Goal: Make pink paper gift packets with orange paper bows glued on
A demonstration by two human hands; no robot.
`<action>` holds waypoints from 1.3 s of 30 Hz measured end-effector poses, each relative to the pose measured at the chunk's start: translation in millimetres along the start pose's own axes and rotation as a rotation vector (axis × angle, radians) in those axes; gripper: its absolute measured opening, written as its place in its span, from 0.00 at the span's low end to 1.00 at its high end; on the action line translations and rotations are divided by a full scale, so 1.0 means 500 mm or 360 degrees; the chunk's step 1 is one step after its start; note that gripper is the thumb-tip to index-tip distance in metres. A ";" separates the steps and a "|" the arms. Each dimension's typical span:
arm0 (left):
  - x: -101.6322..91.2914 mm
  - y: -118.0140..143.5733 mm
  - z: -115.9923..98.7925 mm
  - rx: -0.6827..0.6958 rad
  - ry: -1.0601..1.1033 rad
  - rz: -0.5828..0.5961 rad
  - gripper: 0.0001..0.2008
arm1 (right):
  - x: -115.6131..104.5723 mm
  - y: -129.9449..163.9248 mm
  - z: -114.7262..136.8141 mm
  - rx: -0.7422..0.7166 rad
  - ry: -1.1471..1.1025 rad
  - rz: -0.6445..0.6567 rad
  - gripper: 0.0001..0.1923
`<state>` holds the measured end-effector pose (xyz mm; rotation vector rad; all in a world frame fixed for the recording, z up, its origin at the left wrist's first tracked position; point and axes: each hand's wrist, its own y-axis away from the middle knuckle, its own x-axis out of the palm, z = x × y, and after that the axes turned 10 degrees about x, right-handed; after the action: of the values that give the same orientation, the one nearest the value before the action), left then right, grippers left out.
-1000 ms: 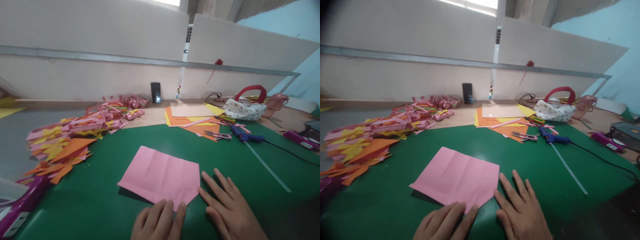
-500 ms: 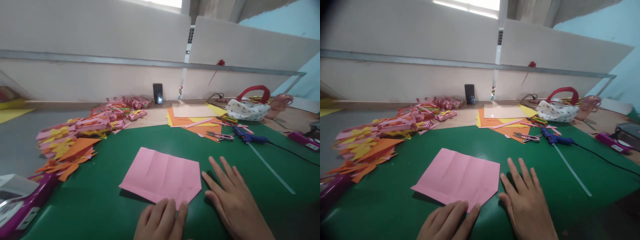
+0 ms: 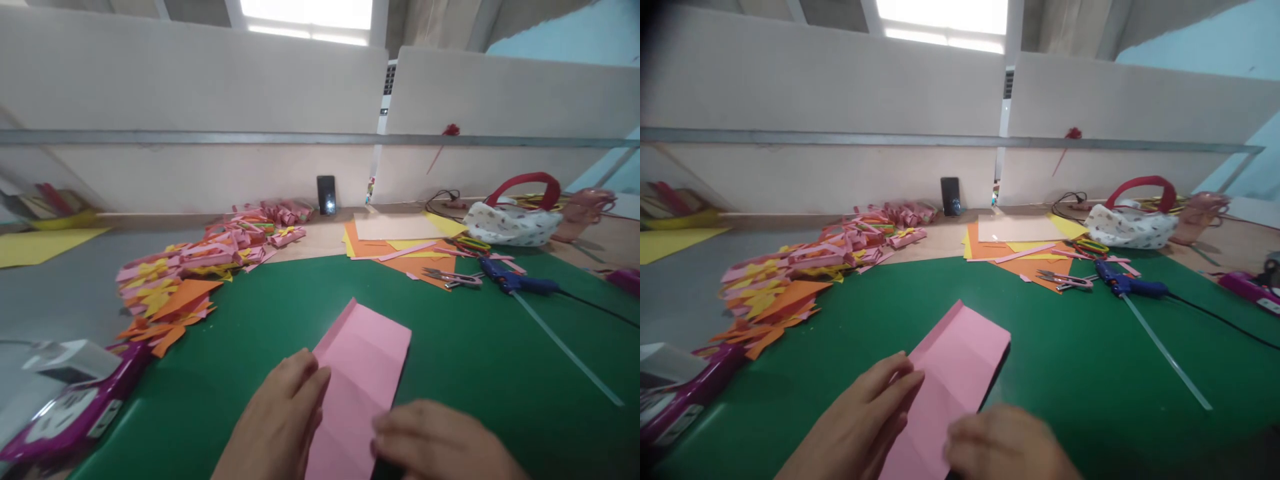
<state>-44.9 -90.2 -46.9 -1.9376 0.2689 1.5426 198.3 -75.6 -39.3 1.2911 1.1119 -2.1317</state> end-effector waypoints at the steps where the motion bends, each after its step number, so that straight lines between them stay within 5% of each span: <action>1: 0.000 0.000 0.002 0.0081 0.0022 -0.0047 0.15 | -0.018 -0.010 -0.011 0.0099 -0.0016 -0.0046 0.12; 3: -0.005 -0.011 0.001 0.0145 0.0099 -0.0055 0.13 | -0.045 -0.041 -0.039 0.0454 -0.0074 -0.0154 0.11; 6: -0.018 -0.049 -0.011 0.0012 0.0151 0.0146 0.11 | -0.047 -0.099 -0.084 0.0860 -0.0026 -0.0023 0.12; 10: -0.023 -0.091 -0.026 -0.0099 0.0087 0.0388 0.07 | -0.002 -0.149 -0.117 0.0952 -0.0051 0.0199 0.10; 16: 0.006 -0.080 -0.021 -0.0079 0.0047 0.0278 0.17 | 0.033 -0.153 -0.106 0.1025 -0.0117 0.0101 0.05; 24: 0.024 -0.084 -0.031 -0.0129 -0.0019 0.0279 0.20 | 0.027 -0.129 -0.092 0.0747 -0.0272 0.0028 0.06; 31: 0.028 -0.083 -0.030 -0.0099 -0.0054 0.0261 0.21 | 0.036 -0.108 -0.097 0.0321 0.0119 -0.0079 0.10; 39: 0.023 -0.090 -0.035 -0.0175 0.0054 0.0357 0.21 | 0.035 -0.094 -0.092 0.0190 0.0091 -0.0162 0.14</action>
<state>-3.9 -63.2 -40.1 -2.0785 0.4370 1.6998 182.7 -9.9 -46.5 1.3836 1.1098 -2.2795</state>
